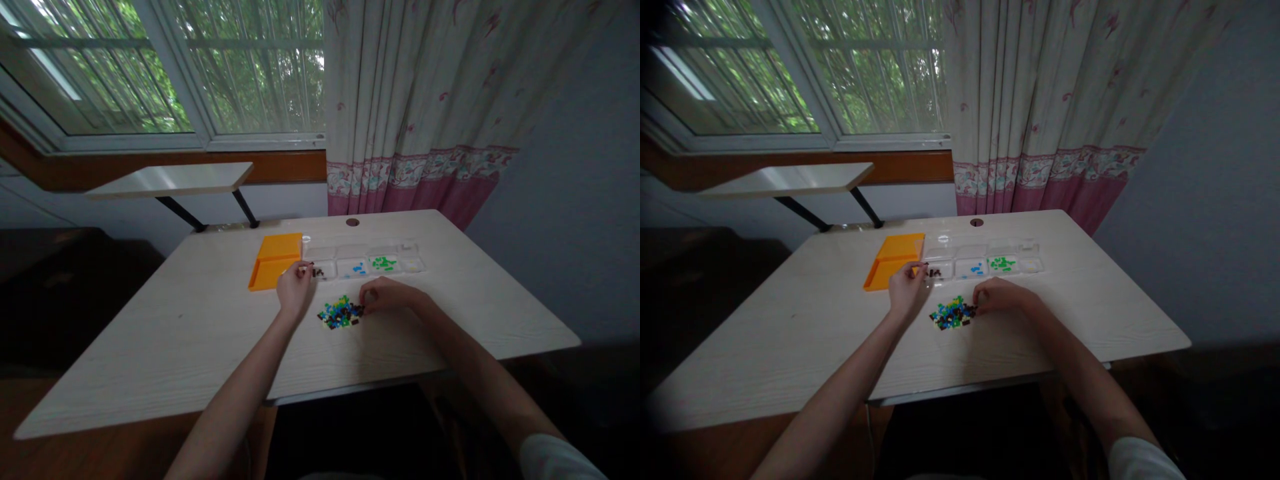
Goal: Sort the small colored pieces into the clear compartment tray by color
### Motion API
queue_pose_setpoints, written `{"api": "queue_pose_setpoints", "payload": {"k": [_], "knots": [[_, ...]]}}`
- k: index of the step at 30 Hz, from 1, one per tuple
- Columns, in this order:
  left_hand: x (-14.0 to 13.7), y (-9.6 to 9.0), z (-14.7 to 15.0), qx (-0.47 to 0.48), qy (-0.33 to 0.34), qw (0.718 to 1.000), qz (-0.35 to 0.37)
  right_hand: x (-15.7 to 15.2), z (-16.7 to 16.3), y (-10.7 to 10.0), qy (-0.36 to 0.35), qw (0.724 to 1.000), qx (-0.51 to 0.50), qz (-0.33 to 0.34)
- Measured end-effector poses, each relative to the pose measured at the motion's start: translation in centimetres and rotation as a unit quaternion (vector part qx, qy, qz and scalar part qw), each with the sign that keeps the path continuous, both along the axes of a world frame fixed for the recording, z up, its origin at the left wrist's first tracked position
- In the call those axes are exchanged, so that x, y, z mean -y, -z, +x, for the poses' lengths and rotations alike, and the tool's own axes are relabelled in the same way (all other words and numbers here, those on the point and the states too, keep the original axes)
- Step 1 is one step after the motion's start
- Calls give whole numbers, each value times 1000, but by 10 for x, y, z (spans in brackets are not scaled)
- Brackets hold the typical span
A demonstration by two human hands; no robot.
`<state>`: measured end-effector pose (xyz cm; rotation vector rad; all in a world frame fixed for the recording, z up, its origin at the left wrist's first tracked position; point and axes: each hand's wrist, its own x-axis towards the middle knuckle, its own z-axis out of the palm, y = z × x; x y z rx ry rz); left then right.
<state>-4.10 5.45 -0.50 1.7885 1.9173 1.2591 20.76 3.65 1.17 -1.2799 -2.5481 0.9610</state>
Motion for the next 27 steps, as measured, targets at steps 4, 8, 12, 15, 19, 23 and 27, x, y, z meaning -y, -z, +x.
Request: {"api": "queue_pose_setpoints", "payload": {"k": [4, 8, 12, 15, 19, 23, 27], "knots": [[-3, 4, -4, -65, -37, 997, -33, 1, -1, 1, -9, 1000, -12, -3], [-4, 4, -6, -66, -46, 996, -38, -2, 0, 2, -28, 999, -22, 18], [-3, 3, -5, -18, 48, 999, -2, -5, -4, 4, 51, 996, -65, 39], [4, 3, 3, -16, 163, 986, 14, -7, -12, 11, 134, 981, -133, 45], [17, 4, 17, -37, 283, 958, -3, -8, -27, 26, 160, 961, -221, 35], [25, 3, 26, -31, 328, 944, -26, -7, -35, 33, 151, 962, -225, 35], [26, 3, 25, -23, 334, 942, -27, -7, -35, 33, 141, 968, -204, 31]]}}
